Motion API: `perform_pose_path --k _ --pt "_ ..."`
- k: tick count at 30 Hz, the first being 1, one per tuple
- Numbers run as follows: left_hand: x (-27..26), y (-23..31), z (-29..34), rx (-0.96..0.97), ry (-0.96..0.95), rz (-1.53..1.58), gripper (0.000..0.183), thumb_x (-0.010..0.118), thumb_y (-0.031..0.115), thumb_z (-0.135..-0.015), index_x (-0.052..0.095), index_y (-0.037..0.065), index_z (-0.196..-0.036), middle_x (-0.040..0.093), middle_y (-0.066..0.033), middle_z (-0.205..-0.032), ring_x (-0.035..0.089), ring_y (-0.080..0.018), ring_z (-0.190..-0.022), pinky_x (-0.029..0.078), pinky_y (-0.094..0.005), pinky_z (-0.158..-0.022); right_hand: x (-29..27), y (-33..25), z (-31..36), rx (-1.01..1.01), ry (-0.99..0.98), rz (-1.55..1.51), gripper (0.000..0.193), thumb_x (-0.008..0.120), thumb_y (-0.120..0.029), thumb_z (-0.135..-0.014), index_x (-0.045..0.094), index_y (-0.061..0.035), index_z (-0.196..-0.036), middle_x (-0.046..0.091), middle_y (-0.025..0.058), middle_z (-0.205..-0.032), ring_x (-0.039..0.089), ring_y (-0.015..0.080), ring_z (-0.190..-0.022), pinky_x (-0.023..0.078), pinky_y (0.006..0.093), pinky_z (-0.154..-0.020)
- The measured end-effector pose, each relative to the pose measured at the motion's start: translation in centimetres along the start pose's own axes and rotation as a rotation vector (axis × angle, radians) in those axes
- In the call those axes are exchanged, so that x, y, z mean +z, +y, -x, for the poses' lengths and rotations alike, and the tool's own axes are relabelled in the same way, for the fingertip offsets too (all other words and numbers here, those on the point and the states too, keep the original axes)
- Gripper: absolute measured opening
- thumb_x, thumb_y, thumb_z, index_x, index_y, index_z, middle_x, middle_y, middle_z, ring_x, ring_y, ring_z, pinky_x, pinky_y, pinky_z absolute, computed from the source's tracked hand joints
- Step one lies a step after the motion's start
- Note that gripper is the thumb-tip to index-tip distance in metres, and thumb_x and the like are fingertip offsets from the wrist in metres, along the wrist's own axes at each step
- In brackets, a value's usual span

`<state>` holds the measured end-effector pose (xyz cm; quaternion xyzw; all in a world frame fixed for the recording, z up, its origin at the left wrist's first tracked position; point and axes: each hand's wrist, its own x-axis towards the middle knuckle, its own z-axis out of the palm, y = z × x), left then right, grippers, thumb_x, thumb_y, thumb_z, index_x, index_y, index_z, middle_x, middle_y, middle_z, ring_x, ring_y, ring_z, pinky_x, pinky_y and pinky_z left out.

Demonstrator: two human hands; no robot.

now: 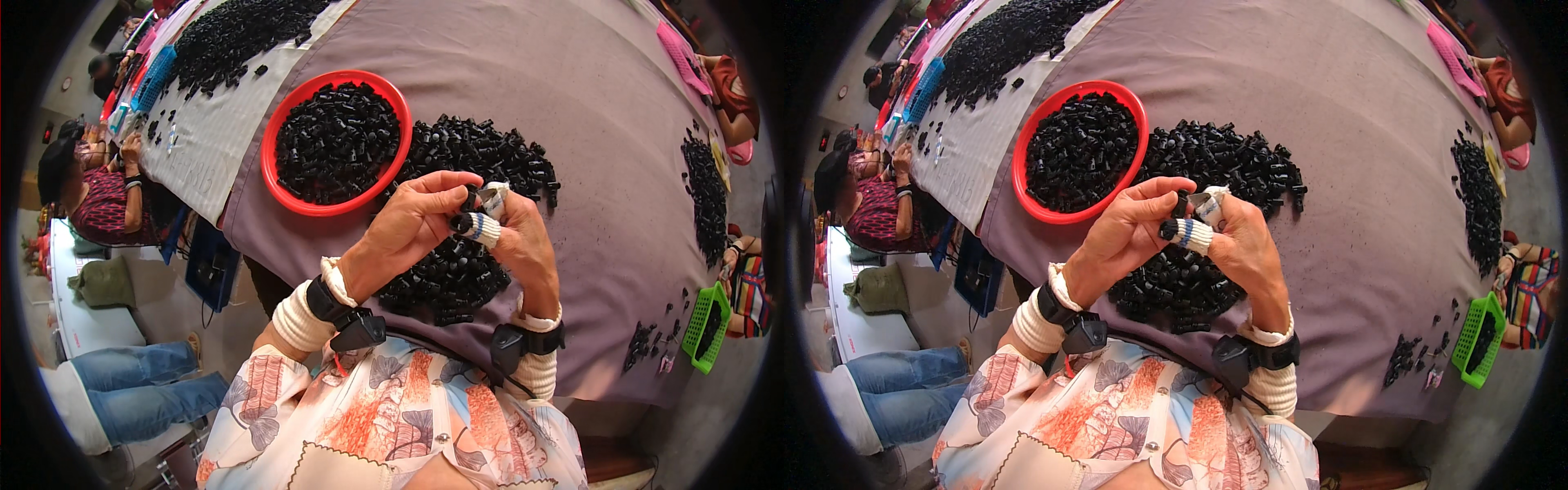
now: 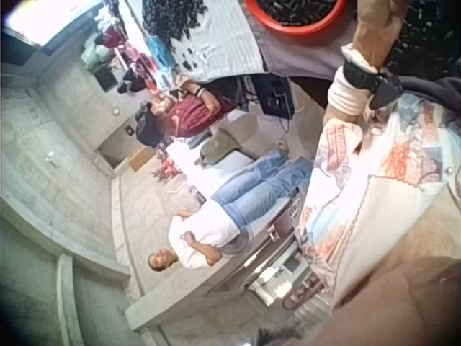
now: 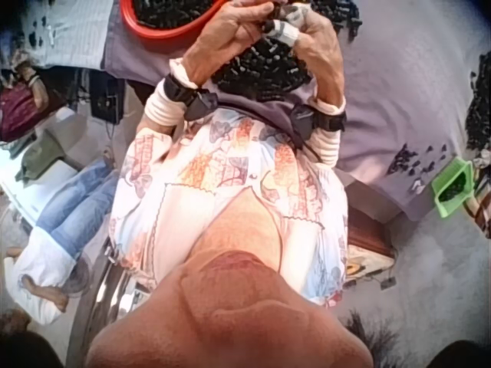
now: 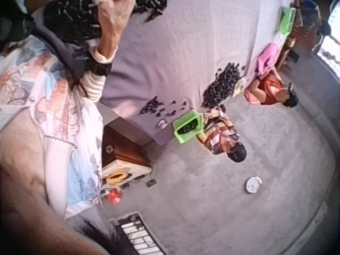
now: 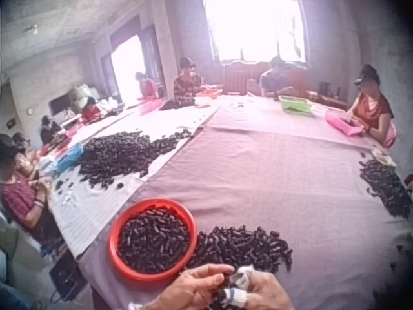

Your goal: Assemble small black plastic components by hand at a manufacturing table.

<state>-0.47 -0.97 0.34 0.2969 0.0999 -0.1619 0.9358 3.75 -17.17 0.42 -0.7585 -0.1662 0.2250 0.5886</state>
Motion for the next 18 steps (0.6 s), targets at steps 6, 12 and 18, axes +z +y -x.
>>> perform_pose_path --k 6,12,18 --pt "-0.38 -0.27 0.05 -0.002 -0.006 0.037 0.025 0.052 0.009 -0.088 0.053 0.0 -0.111 0.062 -0.0078 -0.091 0.061 -0.0116 -0.079 0.052 -0.024 -0.069 -0.1 -0.35 -0.02 0.027 0.008 0.019 0.029 0.073 -0.022 -0.067 0.057 -0.0008 -0.079 0.052 0.0028 -0.064 0.046 0.0098 -0.057 0.038 0.0257 -0.052" --pt "-0.25 -0.43 0.06 -0.007 -0.004 0.023 0.024 0.053 0.009 -0.088 0.054 0.0 -0.11 0.062 -0.0076 -0.093 0.061 -0.0113 -0.079 0.052 -0.0236 -0.067 0.06 -0.11 -0.15 0.005 0.006 0.064 0.031 0.074 -0.022 -0.065 0.058 0.0003 -0.08 0.053 0.0048 -0.064 0.047 0.011 -0.057 0.039 0.0274 -0.053" --pt "-0.47 -0.55 0.1 -0.006 0.014 -0.006 0.024 0.053 0.01 -0.088 0.054 0.001 -0.11 0.062 -0.0076 -0.095 0.061 -0.0118 -0.08 0.052 -0.0238 -0.069 0.04 -0.53 -0.05 -0.028 -0.033 0.095 0.031 0.074 -0.022 -0.066 0.058 0.0008 -0.077 0.052 0.0041 -0.061 0.046 0.0101 -0.056 0.039 0.0271 -0.051"
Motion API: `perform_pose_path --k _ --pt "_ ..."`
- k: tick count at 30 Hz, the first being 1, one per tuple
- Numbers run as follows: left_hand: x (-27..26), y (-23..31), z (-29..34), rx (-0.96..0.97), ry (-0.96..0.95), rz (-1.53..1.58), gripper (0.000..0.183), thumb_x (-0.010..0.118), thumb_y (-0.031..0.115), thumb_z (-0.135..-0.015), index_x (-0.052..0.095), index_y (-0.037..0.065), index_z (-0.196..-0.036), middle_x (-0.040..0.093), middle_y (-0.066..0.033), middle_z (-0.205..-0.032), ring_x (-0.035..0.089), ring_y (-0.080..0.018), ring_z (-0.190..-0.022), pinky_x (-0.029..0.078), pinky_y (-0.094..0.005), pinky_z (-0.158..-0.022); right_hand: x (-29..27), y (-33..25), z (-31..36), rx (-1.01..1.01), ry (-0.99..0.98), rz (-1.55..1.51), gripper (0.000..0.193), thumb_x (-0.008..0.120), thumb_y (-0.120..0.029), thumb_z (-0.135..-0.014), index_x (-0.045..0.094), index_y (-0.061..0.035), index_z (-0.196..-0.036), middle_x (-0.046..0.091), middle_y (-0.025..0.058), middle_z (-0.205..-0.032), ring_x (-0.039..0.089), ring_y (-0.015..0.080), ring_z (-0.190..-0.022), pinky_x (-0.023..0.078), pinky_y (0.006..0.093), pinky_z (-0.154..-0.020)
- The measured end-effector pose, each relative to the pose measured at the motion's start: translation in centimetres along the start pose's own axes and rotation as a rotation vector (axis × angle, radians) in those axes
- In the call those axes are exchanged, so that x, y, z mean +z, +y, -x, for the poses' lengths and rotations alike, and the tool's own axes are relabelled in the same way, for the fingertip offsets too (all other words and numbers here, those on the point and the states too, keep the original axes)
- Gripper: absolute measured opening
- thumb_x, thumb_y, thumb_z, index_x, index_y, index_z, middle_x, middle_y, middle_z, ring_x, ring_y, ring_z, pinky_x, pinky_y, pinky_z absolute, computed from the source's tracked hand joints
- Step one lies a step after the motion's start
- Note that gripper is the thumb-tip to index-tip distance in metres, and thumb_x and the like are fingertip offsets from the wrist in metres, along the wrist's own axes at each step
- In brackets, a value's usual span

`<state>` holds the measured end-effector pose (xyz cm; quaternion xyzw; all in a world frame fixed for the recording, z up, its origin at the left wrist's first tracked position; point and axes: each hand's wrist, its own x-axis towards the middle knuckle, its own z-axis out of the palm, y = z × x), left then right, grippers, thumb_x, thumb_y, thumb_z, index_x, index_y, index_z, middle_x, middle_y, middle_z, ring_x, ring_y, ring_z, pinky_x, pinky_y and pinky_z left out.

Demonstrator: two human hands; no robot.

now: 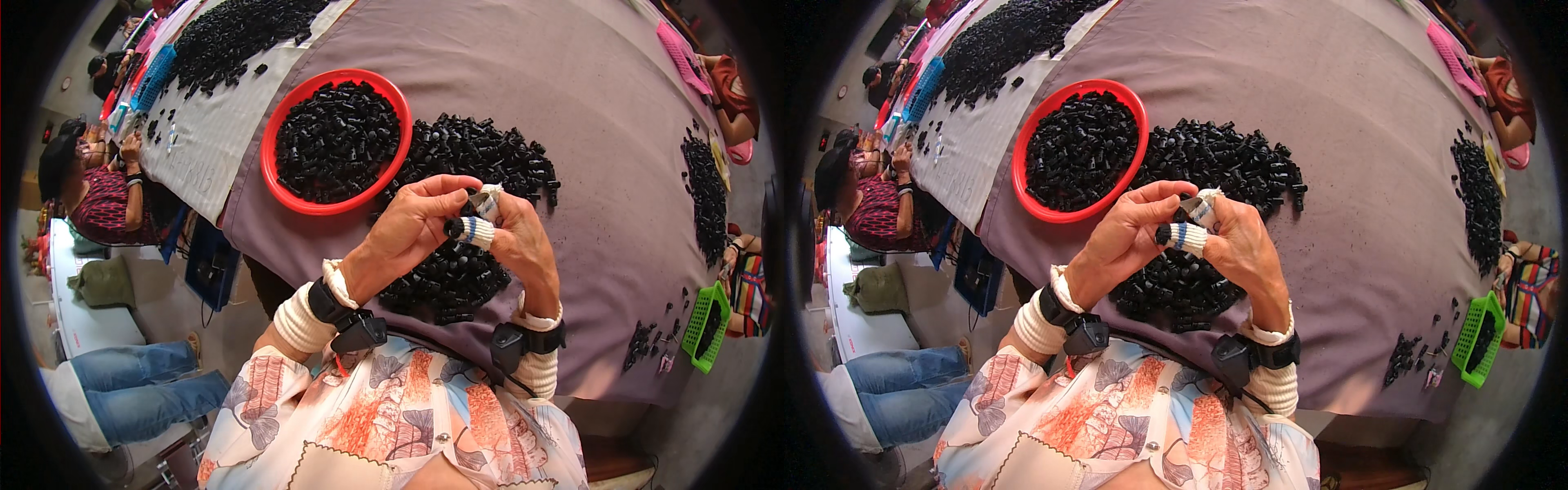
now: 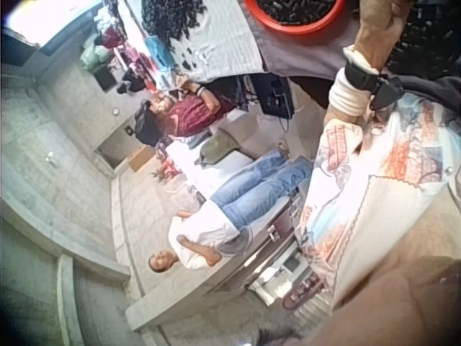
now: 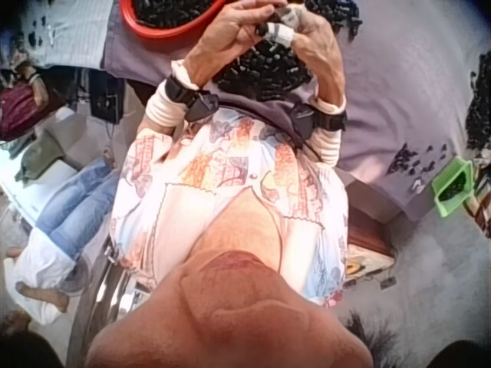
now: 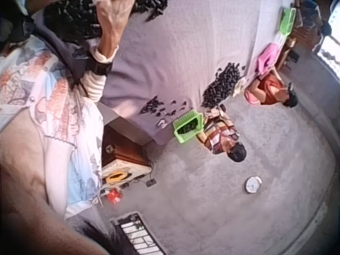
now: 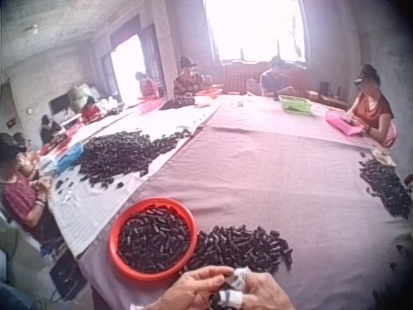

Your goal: Assemble small black plastic components by hand at a manufacturing table.

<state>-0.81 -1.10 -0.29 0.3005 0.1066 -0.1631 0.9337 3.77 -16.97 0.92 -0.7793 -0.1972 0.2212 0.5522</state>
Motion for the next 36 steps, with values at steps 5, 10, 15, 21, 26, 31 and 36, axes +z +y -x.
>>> perform_pose_path --k 5,10,15,21,26,31,36 --pt "-0.3 -0.1 -0.2 0.006 -0.005 0.022 0.024 0.052 0.01 -0.088 0.053 0.001 -0.111 0.061 -0.0077 -0.094 0.061 -0.0126 -0.081 0.051 -0.0244 -0.071 0.1 0.7 0.0 -0.025 0.002 -0.022 0.026 0.073 -0.019 -0.068 0.058 -0.0001 -0.077 0.053 0.002 -0.063 0.045 0.0083 -0.056 0.038 0.0258 -0.05" --pt "-0.4 -0.1 -0.1 0.018 0.0 0.106 0.024 0.05 0.009 -0.089 0.051 0.0 -0.112 0.06 -0.0074 -0.091 0.06 -0.0126 -0.084 0.051 -0.0248 -0.072 0.3 0.8 0.1 0.099 0.043 -0.18 0.022 0.069 -0.014 -0.069 0.057 -0.001 -0.082 0.053 -0.0017 -0.067 0.045 0.0058 -0.058 0.038 0.0227 -0.05" --pt "-0.4 -0.3 -0.2 0.033 -0.031 0.093 0.024 0.051 0.008 -0.089 0.051 0.001 -0.112 0.06 -0.0087 -0.094 0.059 -0.0135 -0.085 0.05 -0.0257 -0.076 0.3 0.5 0.1 0.083 0.081 -0.199 0.022 0.07 -0.016 -0.07 0.056 -0.0018 -0.079 0.052 -0.0029 -0.065 0.044 0.0042 -0.057 0.037 0.0214 -0.048" --pt "-0.5 -0.5 -0.3 0.078 -0.09 0.044 0.024 0.053 0.007 -0.087 0.053 0.001 -0.11 0.06 -0.0091 -0.095 0.059 -0.0149 -0.086 0.049 -0.0274 -0.077 0.2 -0.1 0.5 0.16 0.058 -0.266 0.024 0.073 -0.019 -0.07 0.055 -0.0047 -0.077 0.05 -0.0033 -0.059 0.044 0.0035 -0.046 0.033 0.0194 -0.039" --pt "-0.4 -0.2 0.2 0.066 -0.125 -0.01 0.027 0.054 0.006 -0.086 0.053 0.0 -0.113 0.06 -0.0081 -0.096 0.058 -0.0138 -0.087 0.048 -0.0275 -0.079 0.7 -0.1 0.5 0.176 0.071 -0.314 0.023 0.073 -0.018 -0.07 0.055 -0.0052 -0.078 0.05 -0.0029 -0.057 0.044 0.0038 -0.043 0.031 0.0184 -0.037" --pt "-0.2 -0.3 0.4 0.065 -0.199 0.034 0.029 0.057 0.005 -0.084 0.053 0.001 -0.113 0.059 -0.0067 -0.099 0.058 -0.0142 -0.089 0.048 -0.0294 -0.081 0.8 0.2 0.7 0.142 0.071 -0.425 0.022 0.073 -0.017 -0.07 0.054 -0.007 -0.076 0.052 -0.0035 -0.057 0.043 0.0029 -0.043 0.03 0.0175 -0.037" --pt "-0.1 -0.2 0.8 0.085 -0.206 0.072 0.029 0.058 0.007 -0.084 0.053 0.002 -0.113 0.061 -0.0058 -0.094 0.058 -0.0127 -0.087 0.049 -0.0281 -0.077 1.2 0.3 0.9 0.111 0.061 -0.445 0.02 0.072 -0.016 -0.072 0.054 -0.0071 -0.077 0.056 -0.0021 -0.061 0.043 0.0022 -0.044 0.03 0.0167 -0.037"
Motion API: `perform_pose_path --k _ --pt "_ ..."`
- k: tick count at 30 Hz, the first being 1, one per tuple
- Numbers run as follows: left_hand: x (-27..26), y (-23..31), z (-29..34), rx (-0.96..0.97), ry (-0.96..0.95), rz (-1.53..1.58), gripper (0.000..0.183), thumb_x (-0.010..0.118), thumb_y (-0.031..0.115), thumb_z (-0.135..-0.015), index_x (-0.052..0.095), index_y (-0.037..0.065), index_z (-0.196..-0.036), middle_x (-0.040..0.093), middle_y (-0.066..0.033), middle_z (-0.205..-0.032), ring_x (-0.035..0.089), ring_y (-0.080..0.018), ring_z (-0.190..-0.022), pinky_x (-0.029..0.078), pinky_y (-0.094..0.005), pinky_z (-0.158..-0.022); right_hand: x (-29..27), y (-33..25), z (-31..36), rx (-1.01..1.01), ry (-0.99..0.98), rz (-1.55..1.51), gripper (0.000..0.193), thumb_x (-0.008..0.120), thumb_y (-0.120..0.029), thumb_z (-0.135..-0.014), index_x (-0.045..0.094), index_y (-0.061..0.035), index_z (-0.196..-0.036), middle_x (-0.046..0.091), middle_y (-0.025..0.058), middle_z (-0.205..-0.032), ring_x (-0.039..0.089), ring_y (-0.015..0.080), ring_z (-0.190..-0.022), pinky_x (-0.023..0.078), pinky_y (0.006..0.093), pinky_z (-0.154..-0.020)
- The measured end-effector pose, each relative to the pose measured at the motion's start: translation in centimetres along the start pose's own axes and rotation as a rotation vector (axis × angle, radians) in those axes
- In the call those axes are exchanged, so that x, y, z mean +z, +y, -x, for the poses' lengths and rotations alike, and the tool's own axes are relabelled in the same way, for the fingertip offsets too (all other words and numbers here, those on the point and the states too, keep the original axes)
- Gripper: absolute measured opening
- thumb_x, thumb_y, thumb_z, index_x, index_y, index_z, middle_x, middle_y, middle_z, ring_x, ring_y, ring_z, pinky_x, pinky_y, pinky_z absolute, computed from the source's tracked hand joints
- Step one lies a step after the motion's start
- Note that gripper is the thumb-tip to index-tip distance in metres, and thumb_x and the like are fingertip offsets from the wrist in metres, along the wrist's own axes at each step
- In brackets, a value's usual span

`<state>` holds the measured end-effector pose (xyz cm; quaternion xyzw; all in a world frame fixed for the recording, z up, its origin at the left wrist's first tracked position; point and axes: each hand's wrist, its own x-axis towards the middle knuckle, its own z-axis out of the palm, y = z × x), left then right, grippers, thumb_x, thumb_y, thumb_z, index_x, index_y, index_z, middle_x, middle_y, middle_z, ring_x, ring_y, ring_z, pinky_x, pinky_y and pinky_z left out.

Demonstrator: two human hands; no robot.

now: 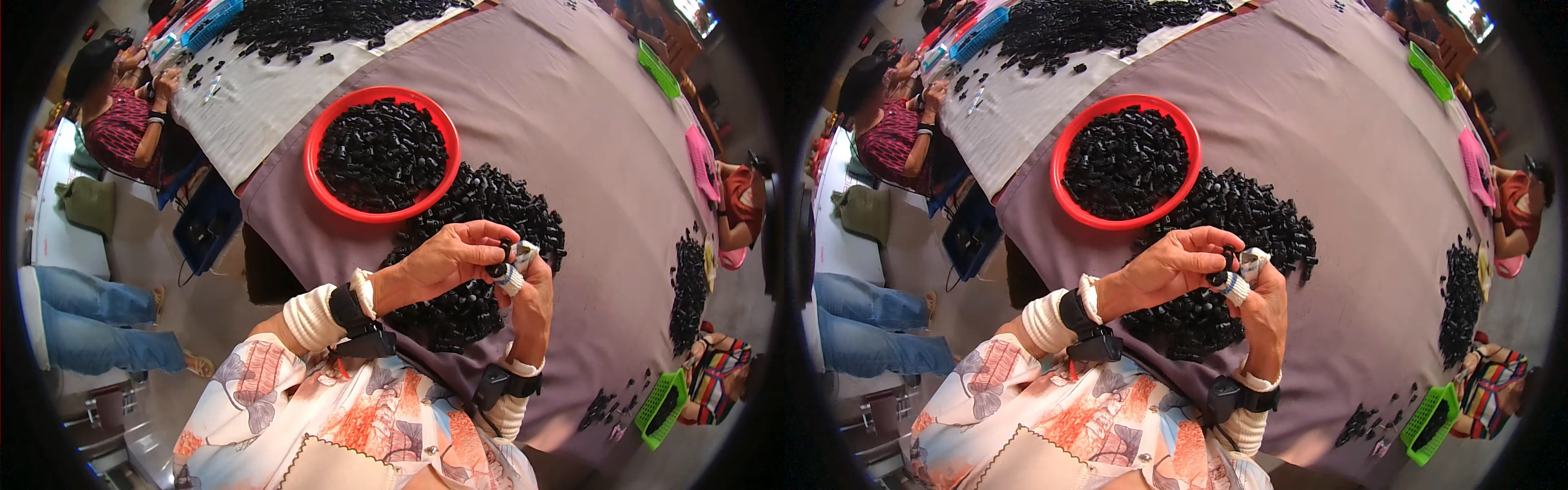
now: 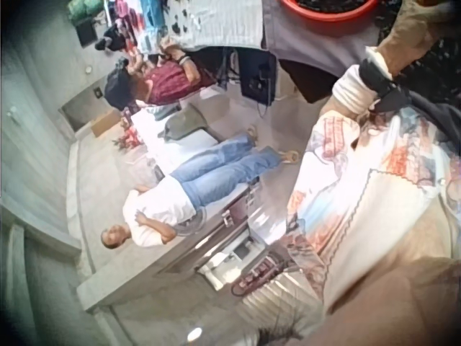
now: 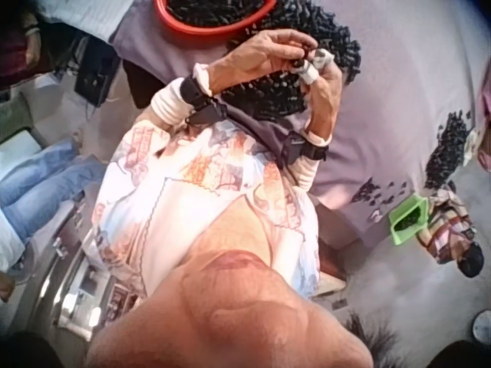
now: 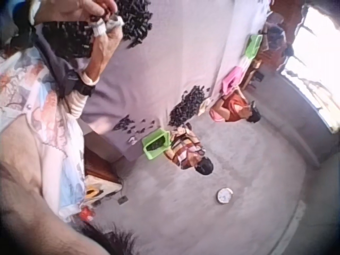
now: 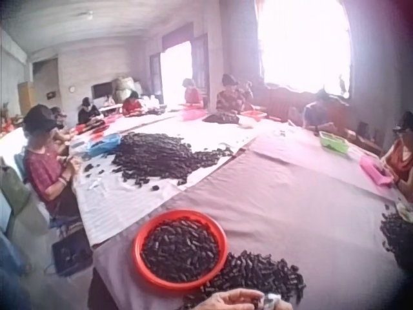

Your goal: Assemble small black plastic components by hand at a manufacturing table.

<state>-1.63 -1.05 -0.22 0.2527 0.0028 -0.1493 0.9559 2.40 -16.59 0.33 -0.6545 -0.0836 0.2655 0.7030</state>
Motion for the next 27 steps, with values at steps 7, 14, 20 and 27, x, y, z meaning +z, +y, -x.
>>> perform_pose_path --k 7,14,20,27 --pt "-0.9 -0.6 0.3 -0.031 0.042 -0.032 0.028 0.056 0.01 -0.086 0.054 0.003 -0.113 0.061 -0.0056 -0.095 0.059 -0.0123 -0.084 0.051 -0.028 -0.073 0.3 0.0 0.2 0.002 0.014 0.014 0.019 0.071 -0.014 -0.072 0.054 -0.007 -0.078 0.056 -0.0018 -0.06 0.045 0.0021 -0.044 0.031 0.0163 -0.037" --pt "-0.6 0.8 0.2 0.024 0.05 -0.023 0.025 0.052 0.008 -0.088 0.053 0.001 -0.112 0.061 -0.0055 -0.091 0.058 -0.0128 -0.085 0.048 -0.0278 -0.079 0.9 -1.1 0.0 0.022 0.064 0.147 0.024 0.074 -0.018 -0.07 0.053 -0.0067 -0.075 0.05 -0.0037 -0.056 0.043 0.003 -0.044 0.031 0.0186 -0.038" --pt "-1.3 0.8 0.0 0.019 0.048 0.006 0.024 0.054 0.008 -0.087 0.054 0.002 -0.11 0.061 -0.0076 -0.091 0.059 -0.0142 -0.084 0.049 -0.0274 -0.077 0.8 -1.4 -0.2 0.02 0.012 0.259 0.027 0.075 -0.021 -0.068 0.056 -0.004 -0.079 0.05 -0.0037 -0.058 0.043 0.0034 -0.044 0.032 0.0188 -0.038" --pt "-0.7 0.9 0.1 0.0 0.074 -0.042 0.023 0.053 0.007 -0.087 0.055 0.001 -0.11 0.062 -0.0075 -0.091 0.06 -0.0142 -0.084 0.05 -0.0276 -0.075 0.7 -1.7 0.0 0.02 -0.021 0.305 0.026 0.074 -0.018 -0.068 0.057 -0.0036 -0.081 0.05 -0.0036 -0.061 0.043 0.0033 -0.049 0.034 0.0198 -0.042"
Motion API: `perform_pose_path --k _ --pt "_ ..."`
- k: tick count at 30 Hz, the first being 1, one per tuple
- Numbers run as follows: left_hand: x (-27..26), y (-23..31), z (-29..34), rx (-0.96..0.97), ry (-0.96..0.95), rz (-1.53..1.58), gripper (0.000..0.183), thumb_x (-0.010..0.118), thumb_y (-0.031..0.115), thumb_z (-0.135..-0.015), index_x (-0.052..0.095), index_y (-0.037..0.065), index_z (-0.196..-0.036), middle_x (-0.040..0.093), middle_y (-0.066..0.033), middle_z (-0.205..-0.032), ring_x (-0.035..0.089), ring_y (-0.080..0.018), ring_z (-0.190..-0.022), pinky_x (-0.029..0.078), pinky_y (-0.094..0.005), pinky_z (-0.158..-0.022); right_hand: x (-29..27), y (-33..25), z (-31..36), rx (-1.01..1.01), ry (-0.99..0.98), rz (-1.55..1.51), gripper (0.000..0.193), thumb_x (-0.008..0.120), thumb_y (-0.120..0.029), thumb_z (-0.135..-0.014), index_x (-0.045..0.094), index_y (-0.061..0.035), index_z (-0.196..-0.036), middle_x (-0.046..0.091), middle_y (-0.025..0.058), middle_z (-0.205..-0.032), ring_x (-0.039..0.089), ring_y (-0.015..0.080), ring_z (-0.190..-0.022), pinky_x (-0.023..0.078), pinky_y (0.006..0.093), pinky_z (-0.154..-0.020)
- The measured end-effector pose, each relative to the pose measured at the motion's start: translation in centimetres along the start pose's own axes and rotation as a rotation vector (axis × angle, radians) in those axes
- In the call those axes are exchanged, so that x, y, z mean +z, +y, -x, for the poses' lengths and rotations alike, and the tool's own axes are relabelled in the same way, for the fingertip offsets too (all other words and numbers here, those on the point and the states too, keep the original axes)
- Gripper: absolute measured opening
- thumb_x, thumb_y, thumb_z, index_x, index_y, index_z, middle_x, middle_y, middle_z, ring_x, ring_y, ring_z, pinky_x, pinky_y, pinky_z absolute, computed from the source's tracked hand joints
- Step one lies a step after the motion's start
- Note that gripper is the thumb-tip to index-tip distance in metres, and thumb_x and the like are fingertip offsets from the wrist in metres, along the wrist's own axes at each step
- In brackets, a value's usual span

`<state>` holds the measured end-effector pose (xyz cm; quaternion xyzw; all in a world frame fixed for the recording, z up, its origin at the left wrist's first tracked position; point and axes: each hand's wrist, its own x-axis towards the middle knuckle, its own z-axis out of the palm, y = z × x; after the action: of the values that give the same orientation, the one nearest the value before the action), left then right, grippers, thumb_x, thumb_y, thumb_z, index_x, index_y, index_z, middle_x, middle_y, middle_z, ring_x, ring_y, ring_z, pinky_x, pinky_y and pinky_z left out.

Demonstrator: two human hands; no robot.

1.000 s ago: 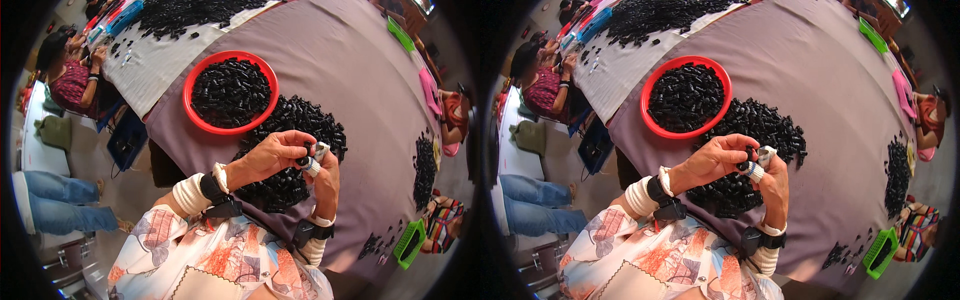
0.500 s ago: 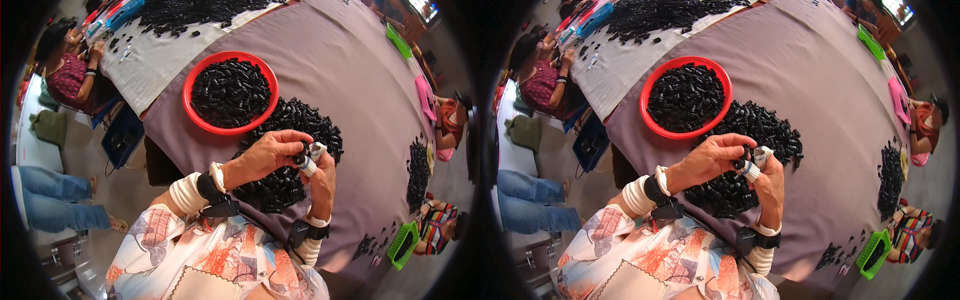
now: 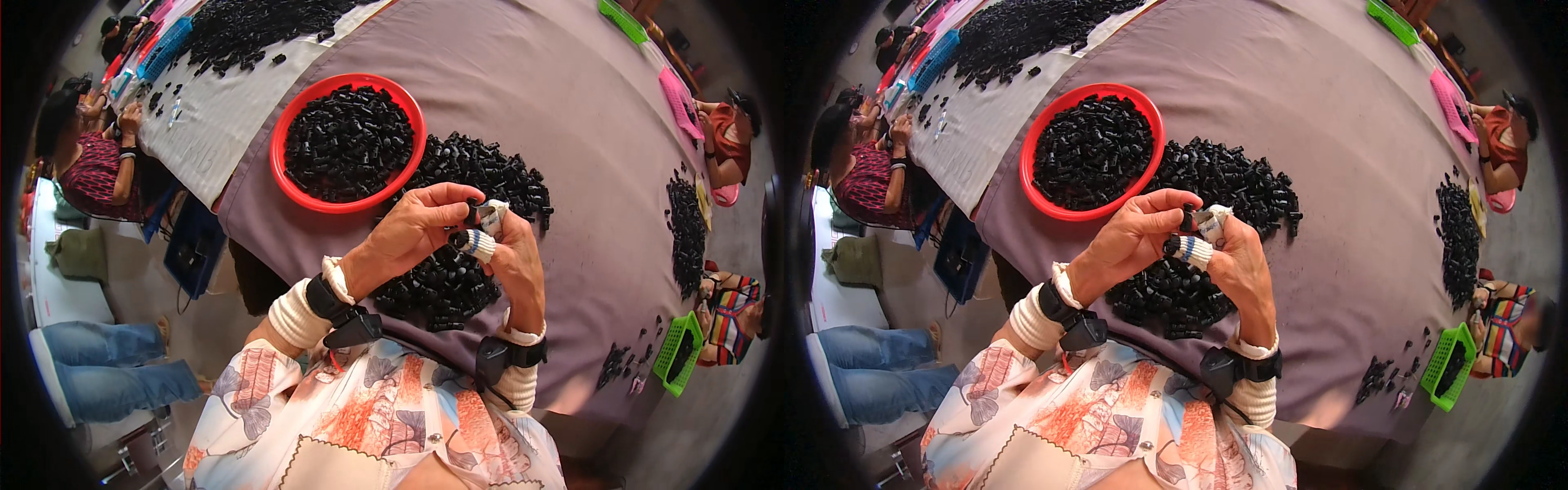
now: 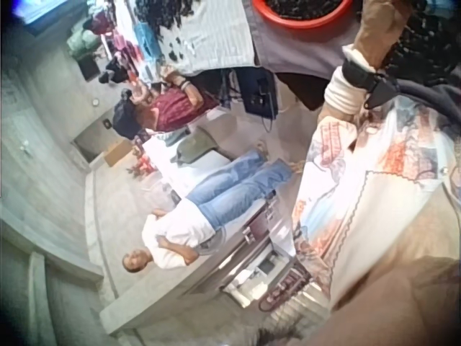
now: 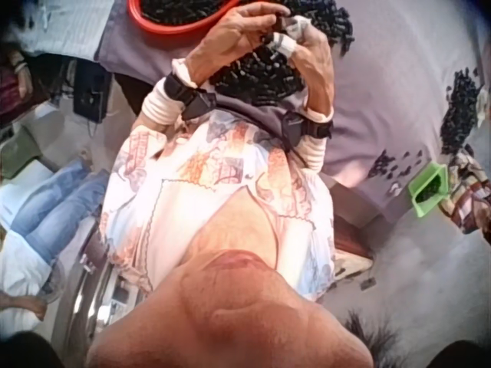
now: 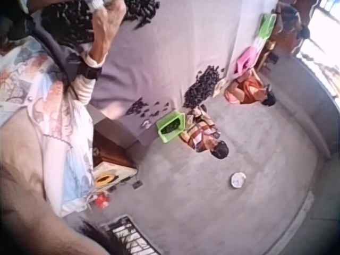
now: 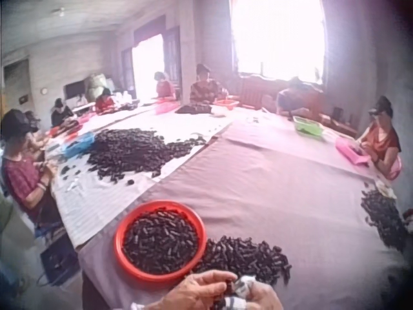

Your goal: Assemble small black plastic components by hand at a manufacturing table.

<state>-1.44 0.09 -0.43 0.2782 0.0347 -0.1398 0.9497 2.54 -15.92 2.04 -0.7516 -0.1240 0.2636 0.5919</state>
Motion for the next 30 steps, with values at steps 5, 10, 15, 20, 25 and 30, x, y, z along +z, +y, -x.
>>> perform_pose_path --k 5,10,15,20,25,30 --pt "0.1 0.0 0.1 -0.008 0.006 -0.039 0.023 0.053 0.007 -0.087 0.055 0.0 -0.109 0.061 -0.0075 -0.094 0.06 -0.0139 -0.085 0.05 -0.0271 -0.076 -0.1 0.2 -0.1 -0.029 0.006 0.034 0.027 0.075 -0.019 -0.068 0.057 -0.0027 -0.081 0.05 -0.0035 -0.063 0.044 0.0036 -0.054 0.035 0.0207 -0.046" --pt "0.0 0.1 0.2 -0.006 -0.008 -0.058 0.022 0.053 0.006 -0.087 0.056 0.0 -0.108 0.061 -0.0081 -0.098 0.06 -0.0138 -0.087 0.049 -0.0267 -0.077 0.1 0.0 0.0 -0.034 -0.025 0.025 0.025 0.073 -0.017 -0.069 0.058 -0.0021 -0.082 0.051 -0.0034 -0.064 0.044 0.0042 -0.058 0.037 0.021 -0.05" --pt "-0.5 -0.3 0.0 0.001 0.039 -0.105 0.023 0.054 0.006 -0.086 0.056 -0.001 -0.107 0.061 -0.0084 -0.099 0.059 -0.0142 -0.088 0.049 -0.0274 -0.078 0.0 0.5 0.0 -0.032 -0.033 0.125 0.025 0.072 -0.017 -0.07 0.058 -0.001 -0.082 0.051 -0.003 -0.065 0.045 0.0058 -0.058 0.038 0.0223 -0.052" --pt "-1.5 2.1 -0.4 0.15 0.266 -0.385 0.02 0.056 0.007 -0.085 0.058 0.001 -0.104 0.06 -0.0044 -0.084 0.057 -0.0092 -0.065 0.049 -0.0215 -0.063 -0.7 1.3 0.3 -0.021 0.038 0.041 0.021 0.067 -0.019 -0.075 0.058 -0.0021 -0.085 0.047 -0.0032 -0.058 0.04 0.004 -0.049 0.032 0.0212 -0.042" --pt "-6.2 7.4 0.2 0.43 0.579 -0.59 0.023 0.063 0.008 -0.08 0.061 0.004 -0.103 0.061 -0.0012 -0.082 0.056 -0.0063 -0.068 0.048 -0.02 -0.061 -1.9 2.6 0.5 -0.002 0.084 -0.105 0.016 0.057 -0.02 -0.082 0.055 -0.0049 -0.08 0.045 -0.0029 -0.053 0.04 0.005 -0.041 0.03 0.0202 -0.037" --pt "-5.4 8.4 0.0 0.566 0.666 -0.963 0.023 0.063 0.007 -0.08 0.061 0.004 -0.103 0.061 -0.0025 -0.084 0.055 -0.0066 -0.075 0.046 -0.0212 -0.067 -3.1 3.5 0.3 -0.009 0.171 -0.238 0.009 0.05 -0.015 -0.084 0.052 -0.0063 -0.082 0.044 -0.0009 -0.054 0.041 0.0073 -0.041 0.03 0.0206 -0.036"
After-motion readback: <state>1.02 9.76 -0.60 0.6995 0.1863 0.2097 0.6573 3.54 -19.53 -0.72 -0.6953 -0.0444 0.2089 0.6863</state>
